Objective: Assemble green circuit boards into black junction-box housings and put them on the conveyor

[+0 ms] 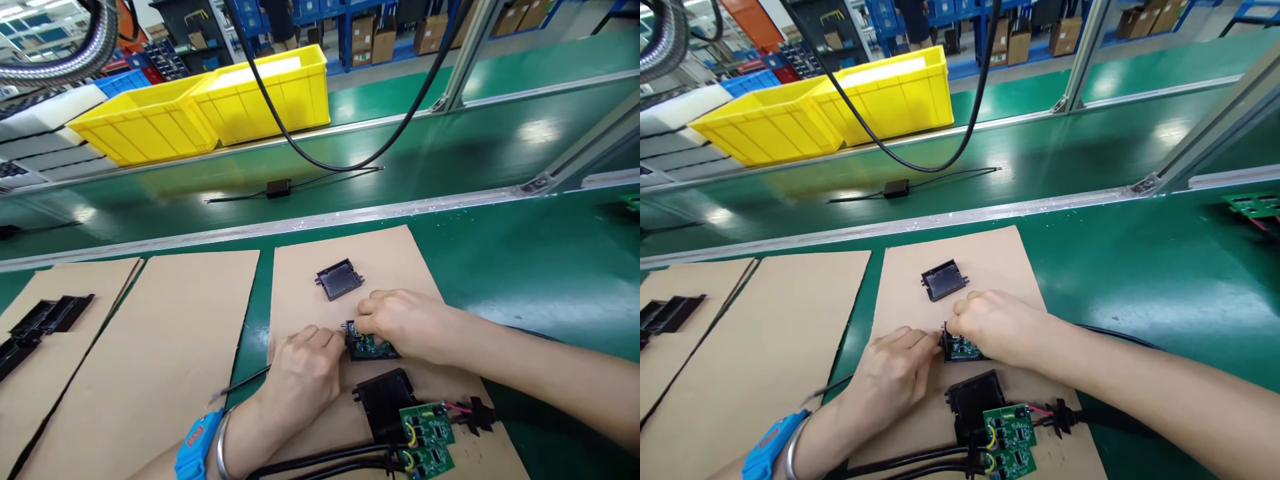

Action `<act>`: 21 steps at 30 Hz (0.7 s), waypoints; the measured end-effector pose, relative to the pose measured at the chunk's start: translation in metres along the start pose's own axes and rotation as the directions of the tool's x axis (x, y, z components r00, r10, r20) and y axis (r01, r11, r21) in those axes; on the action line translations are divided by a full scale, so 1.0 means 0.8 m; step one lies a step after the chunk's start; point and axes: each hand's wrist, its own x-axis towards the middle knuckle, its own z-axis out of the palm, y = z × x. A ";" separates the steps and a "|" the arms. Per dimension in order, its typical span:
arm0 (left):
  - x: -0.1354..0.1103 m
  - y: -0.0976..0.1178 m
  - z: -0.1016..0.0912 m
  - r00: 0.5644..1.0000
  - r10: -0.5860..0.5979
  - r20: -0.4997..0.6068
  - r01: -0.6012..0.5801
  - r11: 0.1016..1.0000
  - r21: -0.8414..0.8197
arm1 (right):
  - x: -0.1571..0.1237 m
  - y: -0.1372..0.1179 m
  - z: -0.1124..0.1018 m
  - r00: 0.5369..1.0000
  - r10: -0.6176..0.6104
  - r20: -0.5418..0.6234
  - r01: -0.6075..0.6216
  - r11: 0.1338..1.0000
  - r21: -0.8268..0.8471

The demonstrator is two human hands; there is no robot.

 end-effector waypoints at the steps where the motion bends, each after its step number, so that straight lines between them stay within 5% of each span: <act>1: -0.001 0.005 0.001 1.000 0.030 0.008 -0.030 0.996 0.088 | -0.001 0.002 0.002 1.000 -0.009 -0.010 0.009 1.000 0.018; 7: 0.003 0.035 0.003 0.984 0.046 0.170 -0.129 0.844 0.521 | -0.009 0.006 0.005 0.998 0.024 -0.065 -0.021 0.999 0.050; 14: -0.002 0.019 0.010 0.994 0.069 0.087 -0.100 0.897 0.430 | 0.028 -0.017 -0.012 0.945 0.309 0.111 -0.313 0.949 0.022; 18: -0.005 0.004 0.016 0.986 0.164 0.005 -0.154 0.914 0.375 | 0.054 -0.021 -0.009 0.927 0.343 0.151 -0.337 0.939 -0.063; 21: -0.004 -0.002 0.007 0.994 0.107 0.013 -0.106 0.960 0.259 | 0.046 -0.013 -0.009 0.931 0.336 0.143 -0.338 0.941 -0.016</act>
